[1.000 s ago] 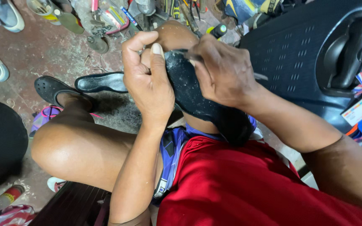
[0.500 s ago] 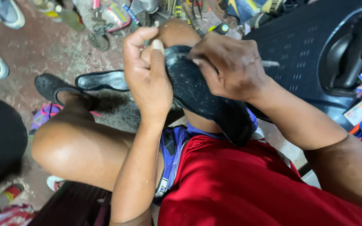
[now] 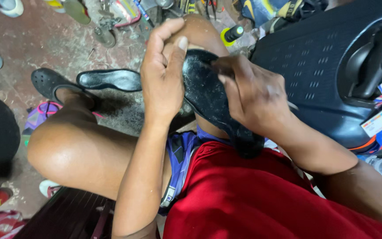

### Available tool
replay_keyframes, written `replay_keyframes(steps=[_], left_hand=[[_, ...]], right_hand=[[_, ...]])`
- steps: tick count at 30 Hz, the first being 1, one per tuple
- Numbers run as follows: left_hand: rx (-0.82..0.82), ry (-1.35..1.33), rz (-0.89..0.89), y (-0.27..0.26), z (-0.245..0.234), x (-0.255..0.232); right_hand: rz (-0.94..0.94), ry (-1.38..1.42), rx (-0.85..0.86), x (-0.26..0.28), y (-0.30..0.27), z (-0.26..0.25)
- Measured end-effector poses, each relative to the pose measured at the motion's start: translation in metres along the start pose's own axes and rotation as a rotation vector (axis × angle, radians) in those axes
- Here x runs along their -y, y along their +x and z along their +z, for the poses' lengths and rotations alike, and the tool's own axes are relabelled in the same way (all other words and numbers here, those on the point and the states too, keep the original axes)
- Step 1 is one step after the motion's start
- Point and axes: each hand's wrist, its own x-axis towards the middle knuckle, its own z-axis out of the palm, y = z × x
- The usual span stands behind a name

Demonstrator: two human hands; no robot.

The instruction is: The person holds a black shoe sole and uses a small metal tool to scrape and clean the surface. They repeatedly scrape different areas of the sole, removing debris and smoothing the material.

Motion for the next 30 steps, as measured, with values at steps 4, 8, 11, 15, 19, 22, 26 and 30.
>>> replay_keyframes(steps=[4, 8, 11, 15, 19, 22, 26, 30], left_hand=[[0.050, -0.120, -0.006, 0.005, -0.002, 0.008], [0.033, -0.174, -0.049, 0.007, 0.002, 0.020], [-0.012, -0.302, -0.115, 0.006, 0.001, 0.023], [-0.046, -0.453, -0.094, 0.002, 0.000, 0.024], [-0.075, -0.524, -0.127, 0.008, 0.010, 0.021], [-0.091, -0.568, -0.163, 0.007, 0.011, 0.021], [-0.131, -0.512, -0.139, 0.005, 0.013, 0.024], [-0.142, -0.471, -0.142, 0.009, 0.011, 0.022]], right_hand=[[0.025, 0.073, -0.080, -0.012, 0.002, 0.019], [-0.010, 0.007, -0.117, -0.016, 0.002, 0.024], [-0.043, 0.007, -0.072, -0.019, 0.005, 0.015], [-0.035, -0.043, 0.004, -0.022, 0.010, 0.008], [-0.094, -0.039, -0.090, -0.024, 0.023, 0.011], [-0.104, -0.021, -0.086, -0.026, 0.027, 0.016], [-0.149, -0.015, -0.048, -0.036, 0.028, 0.017], [-0.277, -0.022, -0.010, -0.044, 0.032, 0.015]])
